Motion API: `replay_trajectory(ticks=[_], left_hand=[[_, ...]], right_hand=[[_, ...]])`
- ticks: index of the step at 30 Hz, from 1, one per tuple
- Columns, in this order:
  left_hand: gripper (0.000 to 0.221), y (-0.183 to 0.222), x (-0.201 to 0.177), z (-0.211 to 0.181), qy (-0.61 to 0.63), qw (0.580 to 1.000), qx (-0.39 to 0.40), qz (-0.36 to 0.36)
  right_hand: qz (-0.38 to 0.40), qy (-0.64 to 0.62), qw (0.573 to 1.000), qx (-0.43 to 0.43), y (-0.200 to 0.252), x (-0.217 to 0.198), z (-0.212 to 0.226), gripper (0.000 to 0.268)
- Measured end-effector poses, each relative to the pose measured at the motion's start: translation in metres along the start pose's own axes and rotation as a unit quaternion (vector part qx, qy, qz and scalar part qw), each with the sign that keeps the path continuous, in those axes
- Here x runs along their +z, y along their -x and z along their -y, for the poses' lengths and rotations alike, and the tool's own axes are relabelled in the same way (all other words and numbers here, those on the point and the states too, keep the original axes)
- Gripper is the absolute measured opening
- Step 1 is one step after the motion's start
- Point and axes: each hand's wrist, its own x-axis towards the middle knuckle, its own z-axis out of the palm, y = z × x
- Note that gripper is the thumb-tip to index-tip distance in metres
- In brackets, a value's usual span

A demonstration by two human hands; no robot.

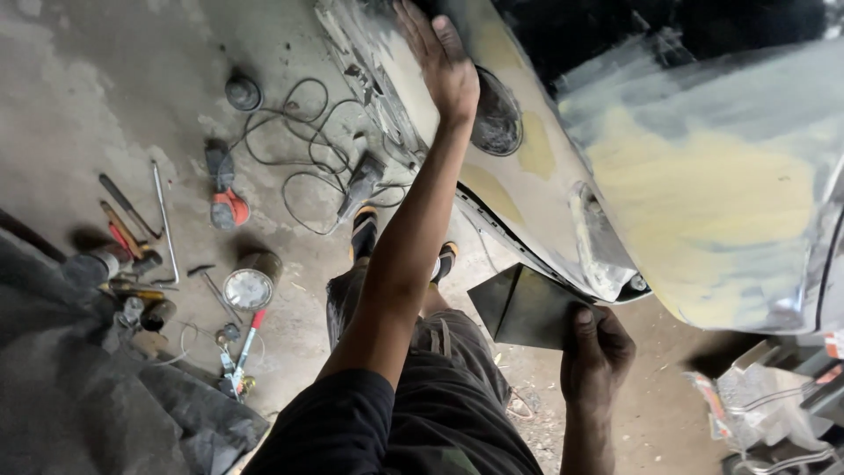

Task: The person applies a yellow body filler to a car's front bumper using a metal putty knife, spreading it evenly across the surface. They then use a sanding block to smooth the filler and apply masking tape to the edges of the bumper.

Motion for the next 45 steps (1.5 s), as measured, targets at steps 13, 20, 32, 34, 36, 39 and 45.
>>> replay_trajectory(ticks=[13, 20, 32, 34, 36, 39, 45], left_hand=[[0.067, 0.099, -0.008, -0.120, 0.000, 0.992, 0.101, 0.080], [0.074, 0.217, -0.022, -0.106, -0.040, 0.966, 0.191, 0.170], [0.070, 0.182, -0.052, -0.113, -0.078, 0.906, 0.319, 0.267], [0.069, 0.161, -0.035, -0.119, -0.092, 0.922, 0.310, 0.214], [0.073, 0.173, -0.030, -0.118, -0.096, 0.914, 0.340, 0.200], [0.074, 0.204, -0.048, -0.106, -0.096, 0.876, 0.387, 0.272], [0.061, 0.248, -0.135, -0.162, 0.066, 0.812, 0.059, 0.577]], right_hand=[[-0.068, -0.034, 0.997, -0.001, 0.041, -0.040, -0.010, 0.022], [-0.072, -0.058, 0.995, -0.021, 0.054, -0.037, 0.005, 0.021], [-0.141, -0.132, 0.980, -0.054, 0.097, -0.078, -0.046, 0.019], [-0.157, -0.139, 0.976, -0.062, 0.100, -0.083, -0.052, 0.019], [-0.160, -0.146, 0.974, -0.067, 0.098, -0.084, -0.051, 0.018], [-0.148, -0.183, 0.968, -0.082, 0.084, -0.090, -0.064, 0.018], [-0.113, -0.261, 0.954, -0.093, 0.057, -0.069, -0.054, 0.009]])
